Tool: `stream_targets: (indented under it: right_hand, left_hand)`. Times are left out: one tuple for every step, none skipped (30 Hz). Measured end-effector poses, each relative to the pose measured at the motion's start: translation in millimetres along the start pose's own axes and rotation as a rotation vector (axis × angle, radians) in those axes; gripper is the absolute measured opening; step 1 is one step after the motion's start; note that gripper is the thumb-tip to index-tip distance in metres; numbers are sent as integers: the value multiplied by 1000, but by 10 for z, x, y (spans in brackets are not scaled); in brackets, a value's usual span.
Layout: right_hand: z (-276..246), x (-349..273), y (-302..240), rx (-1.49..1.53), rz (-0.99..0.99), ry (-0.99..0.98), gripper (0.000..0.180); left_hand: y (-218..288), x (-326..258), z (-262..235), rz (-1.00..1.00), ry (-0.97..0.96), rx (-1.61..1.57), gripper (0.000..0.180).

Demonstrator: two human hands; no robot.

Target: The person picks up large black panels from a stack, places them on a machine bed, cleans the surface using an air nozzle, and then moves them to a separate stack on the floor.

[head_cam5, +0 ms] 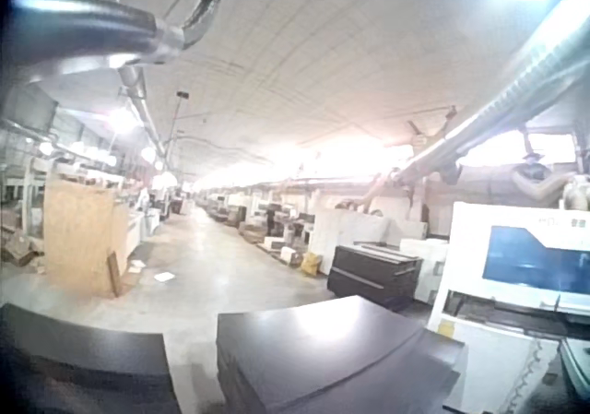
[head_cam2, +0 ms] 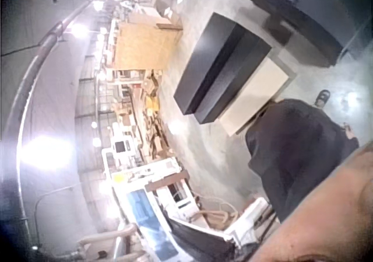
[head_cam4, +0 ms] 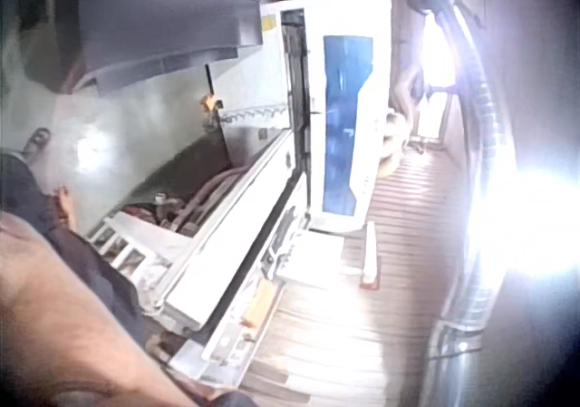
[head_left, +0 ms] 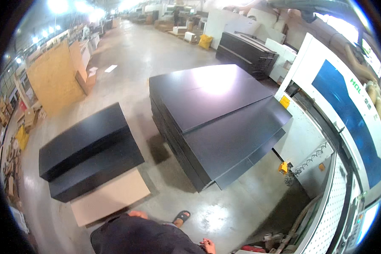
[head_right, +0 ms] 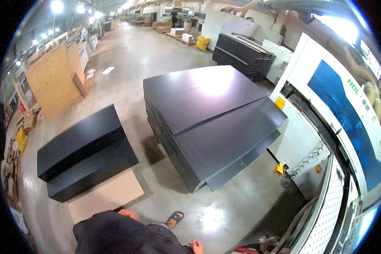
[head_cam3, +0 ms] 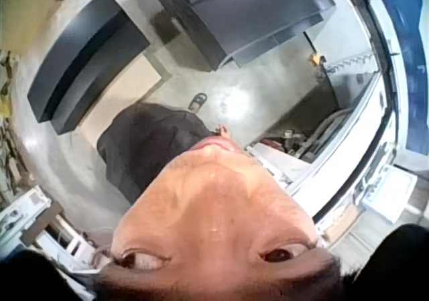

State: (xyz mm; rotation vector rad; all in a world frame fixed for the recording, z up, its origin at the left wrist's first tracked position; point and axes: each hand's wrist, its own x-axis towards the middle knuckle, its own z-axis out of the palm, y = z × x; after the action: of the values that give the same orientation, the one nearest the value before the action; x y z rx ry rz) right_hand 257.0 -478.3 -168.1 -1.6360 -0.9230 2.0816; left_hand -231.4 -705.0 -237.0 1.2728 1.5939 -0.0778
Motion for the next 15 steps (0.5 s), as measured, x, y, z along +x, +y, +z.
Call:
stream_targets:
  right_hand:
    - [-248,27,-153,16,-3,42,23]
    - [-543,31,-288,70,-18,132,23]
    - [-807,60,-394,105,-17,188,23]
    - [-1050,132,-452,126,-8,228,22]
    - [-1283,191,-457,188,-4,278,22]
    - [-1560,219,-450,209,12,330,22]
    - [-1817,233,-399,226,32,375,21]
    - [-2059,221,-309,242,64,405,21]
    - [-2231,237,-234,216,103,399,20]
    - [-2457,219,-164,204,132,412,20]
    - [-2705,182,-121,185,150,428,20]
    - [-2827,168,-61,165,188,411,19]
    - [-2910,182,-49,124,202,378,19]
    - [-3013,178,-38,81,212,356,19]
    - [-3060,211,-66,44,206,326,18]
  left_hand:
    - [271,228,-21,24,10,11,44]
    - [648,639,-291,76,16,57,44]
    - [913,858,-464,88,37,70,45]
    - [1124,1020,-611,84,75,64,45]
    - [1396,1306,-915,-23,26,15,48]
    - [1635,1483,-1074,16,85,-1,49]
    - [1901,1663,-1318,60,132,-12,51]
    - [2267,1835,-1585,85,114,44,50]
    - [2487,1905,-1764,100,109,81,49]
    - [2838,2061,-1995,138,114,97,48]
    - [3291,2203,-2142,181,109,98,47]
    - [3619,2171,-2250,140,135,101,45]
    - [3723,2243,-2324,102,99,61,45]
    - [3981,2321,-2385,85,104,57,47]
    - [4104,2335,-2337,77,133,6,47]
